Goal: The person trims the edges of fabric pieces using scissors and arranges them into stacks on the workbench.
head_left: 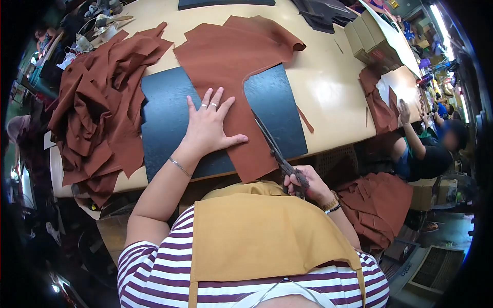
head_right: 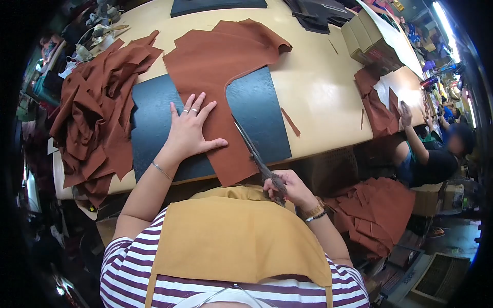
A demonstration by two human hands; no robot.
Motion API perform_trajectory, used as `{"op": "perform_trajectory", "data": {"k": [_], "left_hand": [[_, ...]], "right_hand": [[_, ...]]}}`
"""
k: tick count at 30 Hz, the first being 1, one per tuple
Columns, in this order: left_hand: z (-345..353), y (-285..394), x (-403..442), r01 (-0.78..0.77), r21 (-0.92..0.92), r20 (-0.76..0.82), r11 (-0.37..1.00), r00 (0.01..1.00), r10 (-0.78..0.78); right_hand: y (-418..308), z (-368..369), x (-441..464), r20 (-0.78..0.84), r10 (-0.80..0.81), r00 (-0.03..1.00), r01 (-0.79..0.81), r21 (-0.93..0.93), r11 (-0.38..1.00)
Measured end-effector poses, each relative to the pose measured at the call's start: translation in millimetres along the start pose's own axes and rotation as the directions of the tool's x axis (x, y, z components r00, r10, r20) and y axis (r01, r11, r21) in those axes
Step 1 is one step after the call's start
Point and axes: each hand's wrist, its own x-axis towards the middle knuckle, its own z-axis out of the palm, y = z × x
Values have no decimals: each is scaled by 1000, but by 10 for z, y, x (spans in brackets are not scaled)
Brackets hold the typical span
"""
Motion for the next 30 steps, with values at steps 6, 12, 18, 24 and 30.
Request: {"op": "perform_trajectory", "data": {"k": [6, 12, 18, 24, 30], "left_hand": [[-11, 26, -19, -18, 0, 6, 1000, 1000, 18], [-35, 46, -33, -14, 0, 28, 1000, 1000, 14], [-53, 111, -76, -41, 13, 57, 999, 998, 40], [-131, 71, 28, -45, 16, 65, 999, 997, 44], [-138, -346, 521, -247, -27, 17, 969, 969, 247]], "right_hand": [[-30, 50, 105, -21, -13, 1000, 14, 16, 1000], [-4, -2, 44, -11, 1, 1000, -1, -13, 1000], [-55, 48, 200, -20, -33, 999, 33, 10, 999], [-48, 35, 78, 17, 24, 1000, -25, 46, 999], [-42, 47, 128, -7, -10, 1000, 10, 5, 1000]]}}
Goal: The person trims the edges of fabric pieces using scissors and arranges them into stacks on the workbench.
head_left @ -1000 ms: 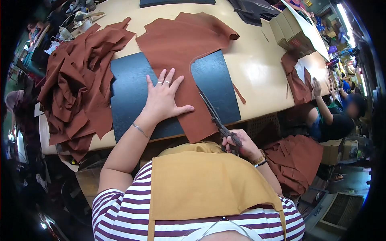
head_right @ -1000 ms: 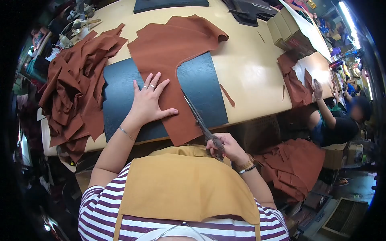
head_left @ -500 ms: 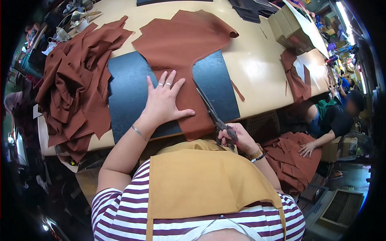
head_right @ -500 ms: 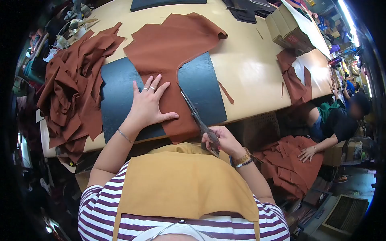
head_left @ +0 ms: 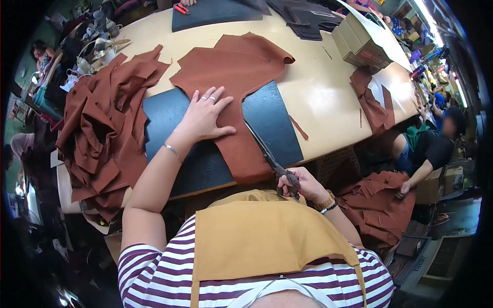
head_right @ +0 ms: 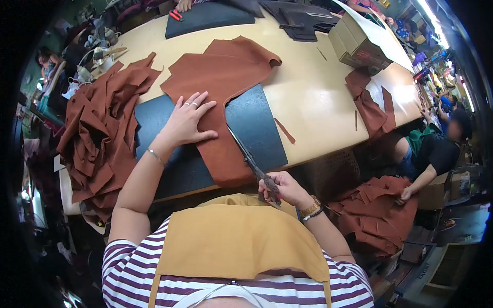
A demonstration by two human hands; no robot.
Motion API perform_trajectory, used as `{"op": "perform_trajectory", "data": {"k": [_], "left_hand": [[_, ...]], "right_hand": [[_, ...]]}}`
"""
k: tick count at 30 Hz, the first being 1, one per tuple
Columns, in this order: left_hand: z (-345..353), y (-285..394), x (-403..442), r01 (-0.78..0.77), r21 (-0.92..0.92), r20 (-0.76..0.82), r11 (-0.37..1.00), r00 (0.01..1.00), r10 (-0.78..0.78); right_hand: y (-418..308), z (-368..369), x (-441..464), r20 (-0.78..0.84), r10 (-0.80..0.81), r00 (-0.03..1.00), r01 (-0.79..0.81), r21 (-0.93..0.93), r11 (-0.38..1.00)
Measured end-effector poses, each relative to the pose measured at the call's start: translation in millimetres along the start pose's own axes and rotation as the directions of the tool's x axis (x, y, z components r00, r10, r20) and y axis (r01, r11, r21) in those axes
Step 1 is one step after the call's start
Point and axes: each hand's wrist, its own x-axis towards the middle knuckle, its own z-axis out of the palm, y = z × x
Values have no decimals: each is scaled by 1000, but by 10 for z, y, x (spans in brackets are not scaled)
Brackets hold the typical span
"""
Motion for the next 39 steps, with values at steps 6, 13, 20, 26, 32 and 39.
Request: {"op": "perform_trajectory", "data": {"k": [6, 13, 20, 26, 32, 39], "left_hand": [[-29, -18, 52, -11, 21, 138, 1000, 990, 8], [140, -40, -58, 52, -29, 86, 998, 995, -49], [188, 12, -92, 26, -28, 88, 999, 996, -24], [152, 90, -157, 79, -25, 91, 997, 993, -77], [218, 319, -248, 149, 20, 75, 989, 986, -150], [180, 442, -305, 197, 27, 88, 980, 976, -198]], "right_hand": [[-172, 96, 130, 8, -21, 1000, 20, 46, 999], [12, -66, 45, 26, 17, 1000, -17, 4, 1000], [-45, -47, 112, 39, -10, 999, 11, -30, 999], [-22, -35, 55, 29, -42, 999, 42, 1, 999], [-45, 23, 65, 49, -35, 998, 32, 63, 997], [3, 25, -5, 26, -29, 999, 27, 75, 997]]}}
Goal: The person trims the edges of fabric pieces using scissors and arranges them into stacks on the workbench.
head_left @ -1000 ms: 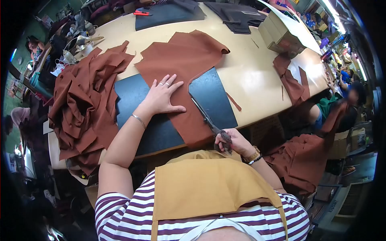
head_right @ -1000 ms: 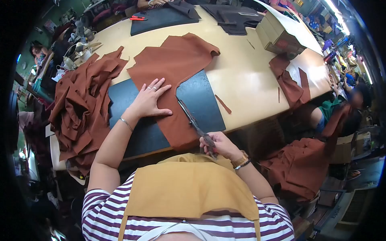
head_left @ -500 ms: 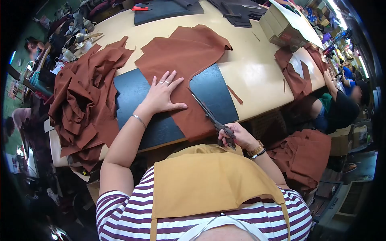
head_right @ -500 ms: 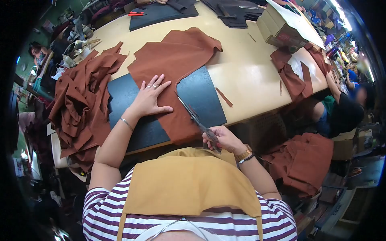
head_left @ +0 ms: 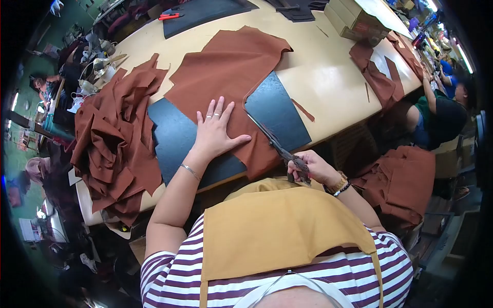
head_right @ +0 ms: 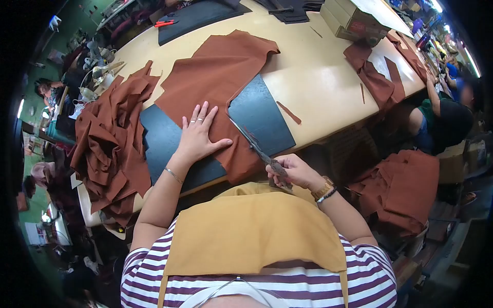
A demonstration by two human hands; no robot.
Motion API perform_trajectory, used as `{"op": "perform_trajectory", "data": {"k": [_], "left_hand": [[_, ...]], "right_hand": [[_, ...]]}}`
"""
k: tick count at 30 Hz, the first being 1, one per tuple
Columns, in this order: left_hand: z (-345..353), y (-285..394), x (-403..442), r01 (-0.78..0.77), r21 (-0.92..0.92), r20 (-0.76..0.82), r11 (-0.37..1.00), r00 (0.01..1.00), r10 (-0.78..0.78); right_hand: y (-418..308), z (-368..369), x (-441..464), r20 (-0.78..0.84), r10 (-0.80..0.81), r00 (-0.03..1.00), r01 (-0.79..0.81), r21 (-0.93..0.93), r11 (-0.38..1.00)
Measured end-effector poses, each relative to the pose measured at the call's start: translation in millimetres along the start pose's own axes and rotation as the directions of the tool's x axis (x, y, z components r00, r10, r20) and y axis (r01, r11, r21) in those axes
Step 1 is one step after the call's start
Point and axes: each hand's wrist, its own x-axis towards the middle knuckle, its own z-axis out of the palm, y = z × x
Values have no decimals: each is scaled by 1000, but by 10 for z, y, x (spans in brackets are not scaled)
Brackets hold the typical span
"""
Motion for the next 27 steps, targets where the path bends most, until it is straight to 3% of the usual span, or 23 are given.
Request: {"op": "perform_trajectory", "data": {"k": [4, 7, 11, 27], "left_hand": [[-36, -101, 129, 29, -73, 17, 997, 999, -28], [-189, -376, 392, -118, 0, -65, 993, 991, 118], [-173, -553, 527, -247, 42, 64, 968, 968, 244], [-15, -390, 275, -136, 21, -9, 990, 991, 137]], "right_hand": [[1, 2, -40, 5, -6, 1000, 6, -7, 1000], [-23, 0, -21, -1, 18, 1000, -18, 0, 1000], [-17, 53, 85, -16, -20, 1000, 21, 48, 999], [6, 46, 152, 6, 7, 1000, -8, 80, 997]]}}
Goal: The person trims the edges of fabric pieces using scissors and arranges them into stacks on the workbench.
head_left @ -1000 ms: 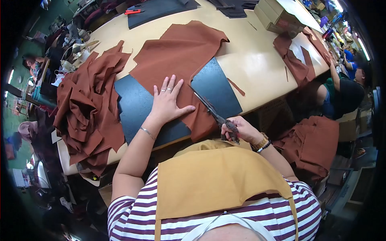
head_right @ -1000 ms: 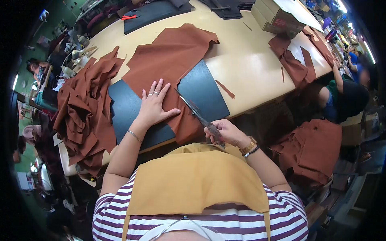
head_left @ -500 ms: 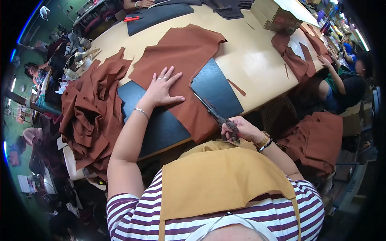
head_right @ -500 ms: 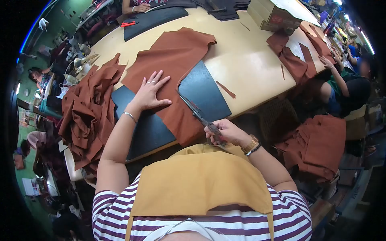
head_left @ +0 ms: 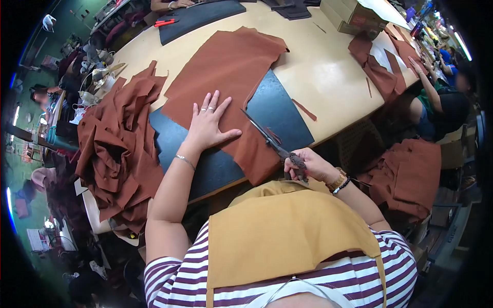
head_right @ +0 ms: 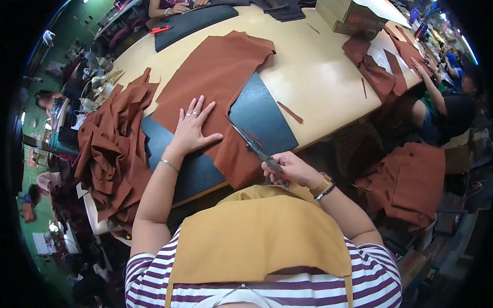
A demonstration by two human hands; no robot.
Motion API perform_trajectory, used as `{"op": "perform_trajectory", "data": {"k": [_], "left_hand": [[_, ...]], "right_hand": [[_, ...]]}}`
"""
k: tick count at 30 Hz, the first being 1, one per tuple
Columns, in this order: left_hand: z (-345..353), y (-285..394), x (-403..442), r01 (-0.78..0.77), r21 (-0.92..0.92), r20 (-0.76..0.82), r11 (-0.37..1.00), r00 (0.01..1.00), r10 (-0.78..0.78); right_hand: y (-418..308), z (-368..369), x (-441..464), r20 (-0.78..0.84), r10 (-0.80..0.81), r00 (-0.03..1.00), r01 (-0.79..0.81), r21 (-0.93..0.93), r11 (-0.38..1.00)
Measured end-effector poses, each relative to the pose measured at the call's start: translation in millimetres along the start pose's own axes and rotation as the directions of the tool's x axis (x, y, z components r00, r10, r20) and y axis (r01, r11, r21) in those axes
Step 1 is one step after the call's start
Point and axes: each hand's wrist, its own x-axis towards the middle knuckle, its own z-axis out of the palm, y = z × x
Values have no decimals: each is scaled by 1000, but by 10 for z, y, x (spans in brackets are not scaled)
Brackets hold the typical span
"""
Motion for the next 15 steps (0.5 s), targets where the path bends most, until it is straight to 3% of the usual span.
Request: {"op": "perform_trajectory", "data": {"k": [15], "left_hand": [[54, 362, -281, 157, -27, 10, 987, 988, -157]], "right_hand": [[-103, 53, -113, -9, 6, 1000, -7, -105, 994]]}}
